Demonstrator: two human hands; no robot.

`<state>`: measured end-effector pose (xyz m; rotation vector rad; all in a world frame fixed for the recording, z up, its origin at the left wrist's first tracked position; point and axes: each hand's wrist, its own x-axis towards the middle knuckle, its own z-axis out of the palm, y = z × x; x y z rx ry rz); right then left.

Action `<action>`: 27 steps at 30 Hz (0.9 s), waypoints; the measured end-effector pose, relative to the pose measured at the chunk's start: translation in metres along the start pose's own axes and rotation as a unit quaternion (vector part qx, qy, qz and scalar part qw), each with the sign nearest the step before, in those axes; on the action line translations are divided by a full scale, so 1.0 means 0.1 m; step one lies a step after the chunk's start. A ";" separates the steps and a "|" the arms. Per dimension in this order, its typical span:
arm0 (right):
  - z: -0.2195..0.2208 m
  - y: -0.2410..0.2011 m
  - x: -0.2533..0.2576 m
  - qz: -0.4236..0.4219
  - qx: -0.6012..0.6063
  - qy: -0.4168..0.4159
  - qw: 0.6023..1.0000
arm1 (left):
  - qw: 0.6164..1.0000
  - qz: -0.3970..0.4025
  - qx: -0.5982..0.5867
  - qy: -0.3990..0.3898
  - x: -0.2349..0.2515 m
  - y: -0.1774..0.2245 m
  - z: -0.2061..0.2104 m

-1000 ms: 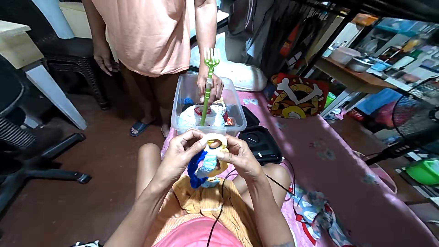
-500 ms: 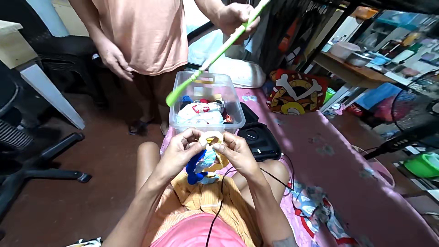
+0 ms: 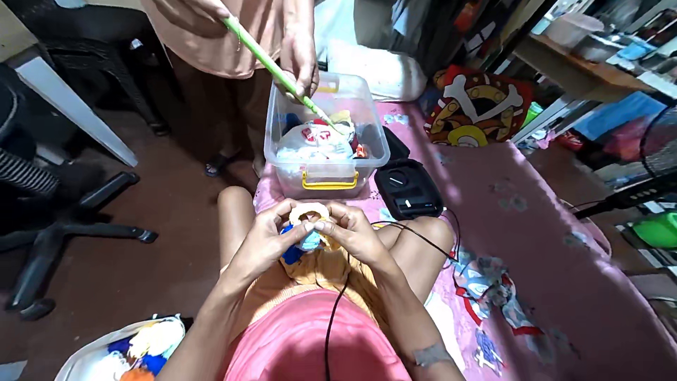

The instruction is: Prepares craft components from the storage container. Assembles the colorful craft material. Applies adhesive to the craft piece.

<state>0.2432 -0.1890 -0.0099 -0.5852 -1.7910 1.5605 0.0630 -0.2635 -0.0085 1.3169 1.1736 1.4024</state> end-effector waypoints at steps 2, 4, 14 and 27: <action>0.03 0.01 -0.04 0.007 0.008 0.005 1.000 | 1.000 0.000 0.020 0.000 -0.04 0.00 -0.01; 0.05 0.05 -0.08 0.014 0.014 0.006 1.000 | 0.999 0.009 0.038 -0.006 -0.09 -0.04 -0.03; 0.08 0.22 -0.13 0.042 0.052 -0.003 0.998 | 0.999 -0.015 0.039 -0.017 -0.11 -0.16 -0.04; 0.05 0.17 -0.14 0.028 0.051 0.007 0.998 | 0.999 0.016 0.022 -0.032 -0.04 -0.14 0.00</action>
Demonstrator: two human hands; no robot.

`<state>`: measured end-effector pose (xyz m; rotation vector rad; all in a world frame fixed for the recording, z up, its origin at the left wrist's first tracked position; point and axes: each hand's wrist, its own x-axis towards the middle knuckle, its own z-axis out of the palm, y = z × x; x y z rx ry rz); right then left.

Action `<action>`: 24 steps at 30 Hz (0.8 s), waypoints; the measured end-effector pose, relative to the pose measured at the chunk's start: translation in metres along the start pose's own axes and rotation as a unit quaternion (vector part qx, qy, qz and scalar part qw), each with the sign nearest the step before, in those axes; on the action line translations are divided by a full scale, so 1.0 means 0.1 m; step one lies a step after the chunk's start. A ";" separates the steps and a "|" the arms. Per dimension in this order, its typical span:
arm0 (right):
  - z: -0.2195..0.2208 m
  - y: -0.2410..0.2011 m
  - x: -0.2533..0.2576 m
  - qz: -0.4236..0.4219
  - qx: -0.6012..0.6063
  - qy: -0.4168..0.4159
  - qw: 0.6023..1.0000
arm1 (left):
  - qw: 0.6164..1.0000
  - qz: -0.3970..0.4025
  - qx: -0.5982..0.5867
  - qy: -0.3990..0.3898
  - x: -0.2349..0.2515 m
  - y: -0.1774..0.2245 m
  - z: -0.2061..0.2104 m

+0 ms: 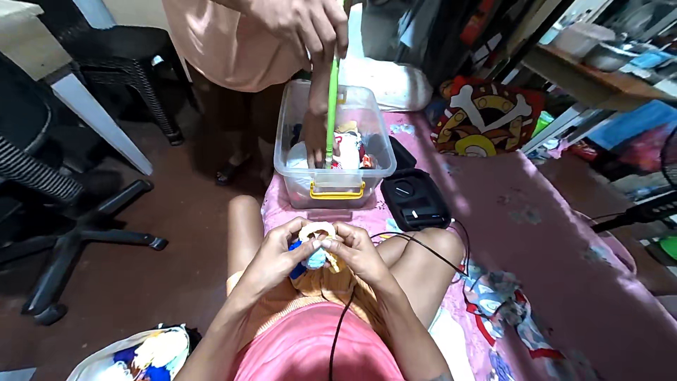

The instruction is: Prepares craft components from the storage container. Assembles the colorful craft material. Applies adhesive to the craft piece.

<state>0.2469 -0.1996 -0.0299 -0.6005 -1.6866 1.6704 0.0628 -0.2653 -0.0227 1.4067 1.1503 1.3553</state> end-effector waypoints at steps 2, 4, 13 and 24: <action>0.00 0.01 0.00 0.002 0.005 0.001 1.000 | 1.000 -0.003 -0.002 0.003 0.00 0.00 0.01; -0.01 0.01 0.00 0.006 0.004 0.002 1.000 | 1.000 -0.005 0.001 0.003 0.00 -0.01 0.01; -0.02 0.00 -0.02 0.019 -0.002 0.017 1.000 | 0.999 -0.038 0.021 0.001 -0.04 -0.01 0.01; -0.01 0.18 -0.08 0.061 -0.011 0.011 0.998 | 0.997 -0.060 0.038 -0.023 -0.12 -0.13 -0.05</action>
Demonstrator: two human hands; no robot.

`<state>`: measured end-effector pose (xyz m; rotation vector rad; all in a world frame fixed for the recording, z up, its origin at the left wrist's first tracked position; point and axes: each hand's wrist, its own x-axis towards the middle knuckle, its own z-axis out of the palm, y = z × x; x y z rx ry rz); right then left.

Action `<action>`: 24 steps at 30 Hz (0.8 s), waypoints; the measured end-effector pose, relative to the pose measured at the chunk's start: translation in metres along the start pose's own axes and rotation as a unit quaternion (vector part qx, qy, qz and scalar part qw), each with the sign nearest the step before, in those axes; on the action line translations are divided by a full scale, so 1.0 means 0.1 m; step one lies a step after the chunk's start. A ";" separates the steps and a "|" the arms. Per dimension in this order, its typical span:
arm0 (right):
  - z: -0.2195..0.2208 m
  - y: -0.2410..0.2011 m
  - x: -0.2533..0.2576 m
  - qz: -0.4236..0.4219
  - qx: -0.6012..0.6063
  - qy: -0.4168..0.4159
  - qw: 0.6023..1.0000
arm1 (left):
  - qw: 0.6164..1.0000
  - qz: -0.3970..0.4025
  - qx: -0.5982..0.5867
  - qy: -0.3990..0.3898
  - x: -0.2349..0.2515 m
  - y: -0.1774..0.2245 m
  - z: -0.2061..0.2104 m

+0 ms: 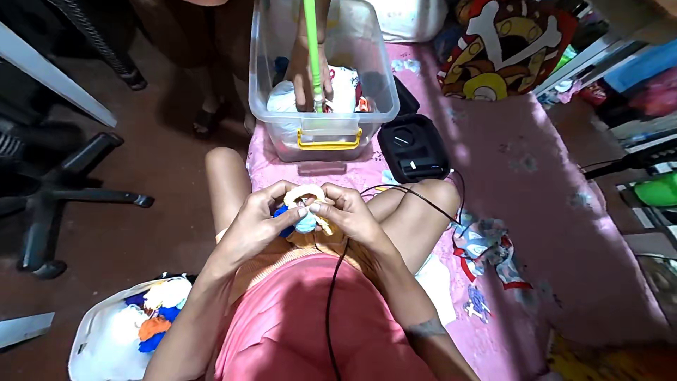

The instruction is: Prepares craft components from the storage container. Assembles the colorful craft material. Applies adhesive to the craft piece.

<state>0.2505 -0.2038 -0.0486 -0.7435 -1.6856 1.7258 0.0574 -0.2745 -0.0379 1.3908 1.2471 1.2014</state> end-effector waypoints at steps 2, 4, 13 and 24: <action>0.01 0.04 0.00 0.003 0.007 -0.004 1.000 | 1.000 -0.002 0.002 -0.002 -0.01 -0.02 -0.01; 0.01 0.05 0.01 0.008 0.006 -0.009 1.000 | 1.000 -0.003 0.002 -0.003 -0.01 -0.03 -0.02; -0.04 0.10 0.06 0.009 0.016 -0.004 1.000 | 1.000 0.013 0.009 -0.011 0.08 -0.06 -0.01; -0.10 0.06 0.13 0.020 0.028 0.010 0.999 | 1.000 -0.015 0.003 0.011 0.17 -0.07 0.02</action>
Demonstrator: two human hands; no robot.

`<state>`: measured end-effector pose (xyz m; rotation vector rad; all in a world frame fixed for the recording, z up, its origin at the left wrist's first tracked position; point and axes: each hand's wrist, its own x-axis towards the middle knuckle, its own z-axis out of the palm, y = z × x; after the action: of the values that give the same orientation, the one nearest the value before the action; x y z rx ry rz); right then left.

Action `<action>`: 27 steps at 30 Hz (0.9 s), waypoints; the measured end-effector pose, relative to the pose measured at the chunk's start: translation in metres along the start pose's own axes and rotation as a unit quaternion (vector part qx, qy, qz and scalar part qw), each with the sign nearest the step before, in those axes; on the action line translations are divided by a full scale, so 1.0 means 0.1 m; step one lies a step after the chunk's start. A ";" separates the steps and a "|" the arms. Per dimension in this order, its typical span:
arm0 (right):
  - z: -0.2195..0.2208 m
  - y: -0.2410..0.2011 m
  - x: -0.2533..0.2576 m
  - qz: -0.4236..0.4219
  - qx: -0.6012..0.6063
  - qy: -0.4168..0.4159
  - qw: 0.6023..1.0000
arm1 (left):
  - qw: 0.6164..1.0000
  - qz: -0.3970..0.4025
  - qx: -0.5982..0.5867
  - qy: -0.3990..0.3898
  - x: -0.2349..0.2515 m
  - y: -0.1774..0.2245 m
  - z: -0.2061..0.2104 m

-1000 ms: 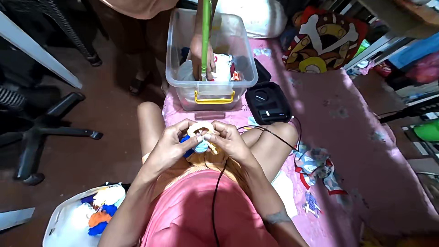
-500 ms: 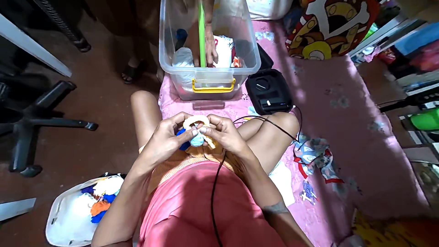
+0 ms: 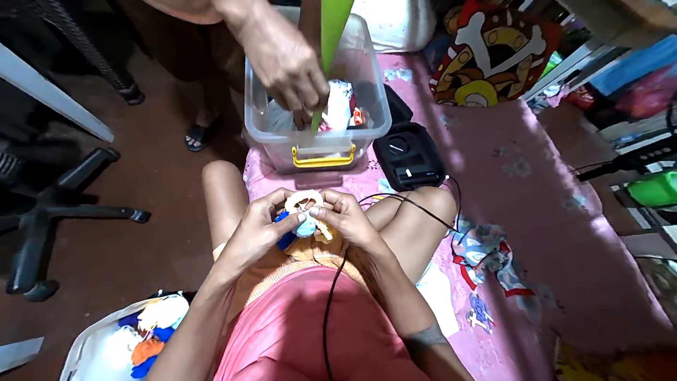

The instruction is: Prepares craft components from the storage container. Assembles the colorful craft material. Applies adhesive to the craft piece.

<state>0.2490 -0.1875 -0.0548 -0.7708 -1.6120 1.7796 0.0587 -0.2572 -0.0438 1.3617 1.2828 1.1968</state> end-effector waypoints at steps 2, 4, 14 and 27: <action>-0.03 -0.11 0.03 -0.008 0.002 0.010 1.000 | 1.000 0.009 -0.002 0.018 0.05 0.08 0.01; -0.07 -0.24 0.06 -0.026 0.000 0.014 1.000 | 0.999 0.031 -0.009 0.036 0.12 0.18 0.02; -0.31 -1.05 0.31 -0.178 -0.111 0.033 0.977 | 0.981 0.179 0.000 0.072 0.56 0.87 0.06; -0.40 -2.00 1.20 -0.296 -0.133 0.185 0.927 | 0.900 0.324 0.115 0.267 1.78 1.52 -0.01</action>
<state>0.2137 -0.0554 0.1380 -0.6014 -1.6141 0.9394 0.0788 -0.0899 0.1192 1.7872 1.4138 2.0371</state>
